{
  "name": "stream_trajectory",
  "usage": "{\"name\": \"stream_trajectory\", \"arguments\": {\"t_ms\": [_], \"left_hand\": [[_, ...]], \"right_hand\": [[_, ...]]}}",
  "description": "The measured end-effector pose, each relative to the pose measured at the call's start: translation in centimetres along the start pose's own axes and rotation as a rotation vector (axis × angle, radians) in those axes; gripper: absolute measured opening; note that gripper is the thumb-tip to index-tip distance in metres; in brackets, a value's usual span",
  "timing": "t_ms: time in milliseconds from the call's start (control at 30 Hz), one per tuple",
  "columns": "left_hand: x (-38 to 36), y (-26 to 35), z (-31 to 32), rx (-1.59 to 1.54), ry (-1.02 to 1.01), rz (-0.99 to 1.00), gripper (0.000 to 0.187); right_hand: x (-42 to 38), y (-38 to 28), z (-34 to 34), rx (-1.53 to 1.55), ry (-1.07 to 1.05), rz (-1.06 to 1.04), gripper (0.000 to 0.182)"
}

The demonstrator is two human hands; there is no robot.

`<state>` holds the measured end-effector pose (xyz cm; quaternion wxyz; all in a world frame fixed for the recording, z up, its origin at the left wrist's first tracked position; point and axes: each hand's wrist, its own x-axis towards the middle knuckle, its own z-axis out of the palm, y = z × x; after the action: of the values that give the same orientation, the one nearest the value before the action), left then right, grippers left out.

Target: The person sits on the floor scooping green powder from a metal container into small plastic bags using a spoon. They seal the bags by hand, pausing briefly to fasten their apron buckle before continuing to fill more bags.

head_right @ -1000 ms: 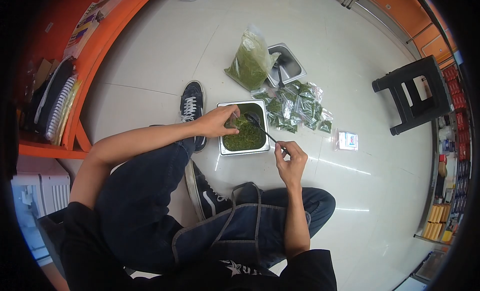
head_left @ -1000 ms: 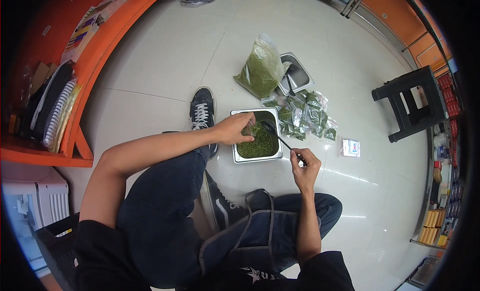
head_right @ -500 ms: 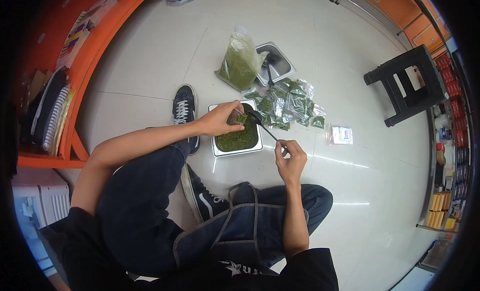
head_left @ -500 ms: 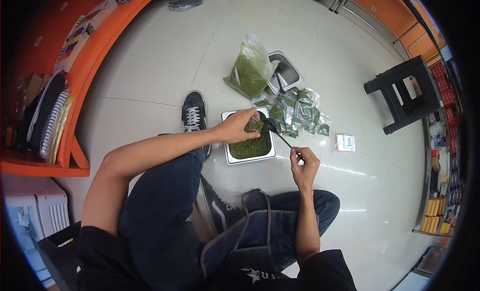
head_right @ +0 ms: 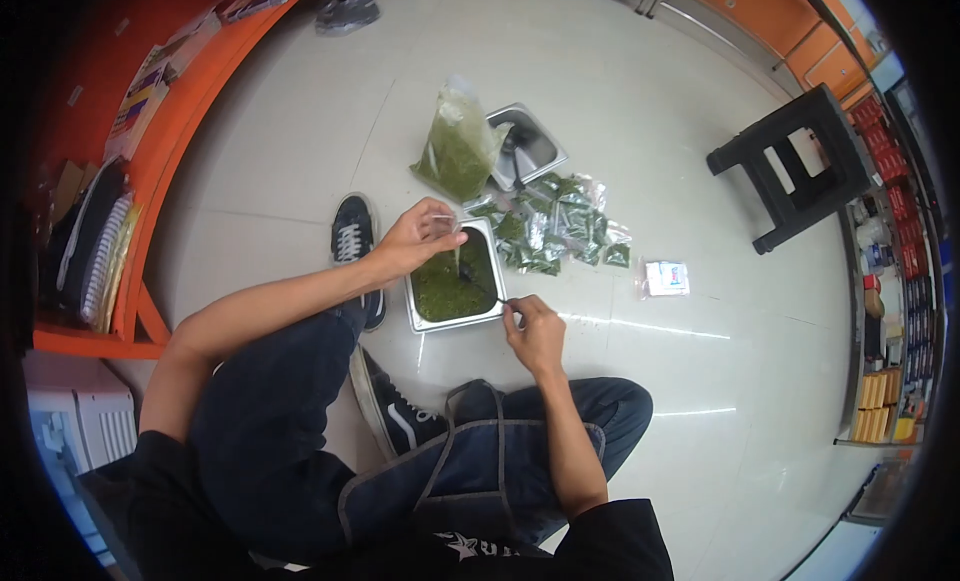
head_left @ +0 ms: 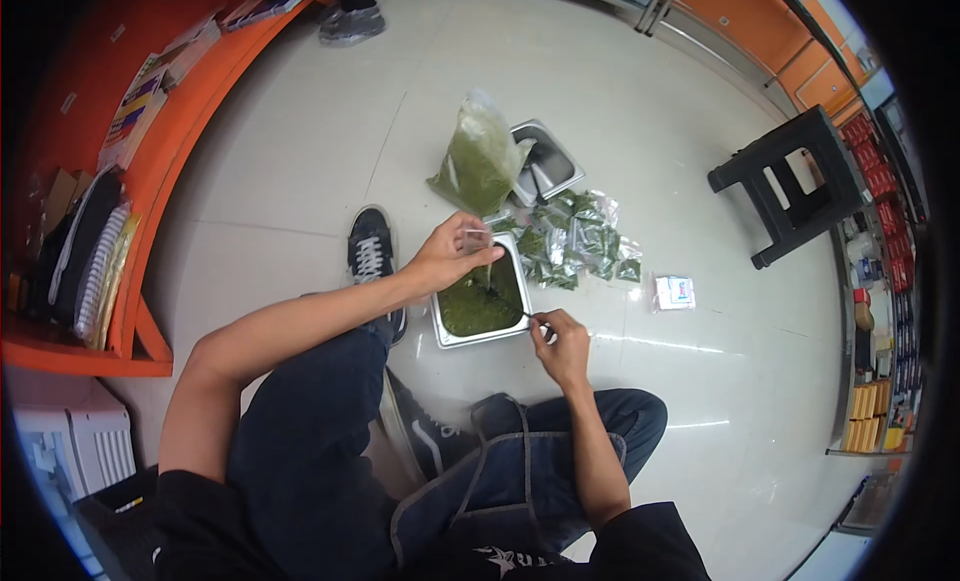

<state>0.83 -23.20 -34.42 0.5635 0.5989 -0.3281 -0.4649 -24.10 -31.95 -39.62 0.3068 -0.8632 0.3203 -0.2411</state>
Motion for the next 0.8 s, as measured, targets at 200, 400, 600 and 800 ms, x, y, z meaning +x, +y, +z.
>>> {"name": "stream_trajectory", "arguments": {"t_ms": [200, 400, 600, 800], "left_hand": [[-0.4, 0.0, 0.3, 0.232, 0.005, 0.271, 0.038], [-0.7, -0.4, 0.6, 0.279, 0.025, 0.285, 0.046], [-1.1, -1.0, 0.7, 0.101, -0.018, 0.115, 0.045], [-2.2, -1.1, -0.2, 0.031, -0.074, -0.036, 0.042]], "right_hand": [[0.9, 1.4, 0.9, -0.151, 0.020, -0.274, 0.013], [3.2, -3.4, -1.6, -0.206, 0.227, -0.421, 0.035], [6.3, -7.7, -1.3, 0.315, 0.028, -0.239, 0.036], [5.1, -7.5, 0.5, 0.423, -0.015, -0.121, 0.021]]}}
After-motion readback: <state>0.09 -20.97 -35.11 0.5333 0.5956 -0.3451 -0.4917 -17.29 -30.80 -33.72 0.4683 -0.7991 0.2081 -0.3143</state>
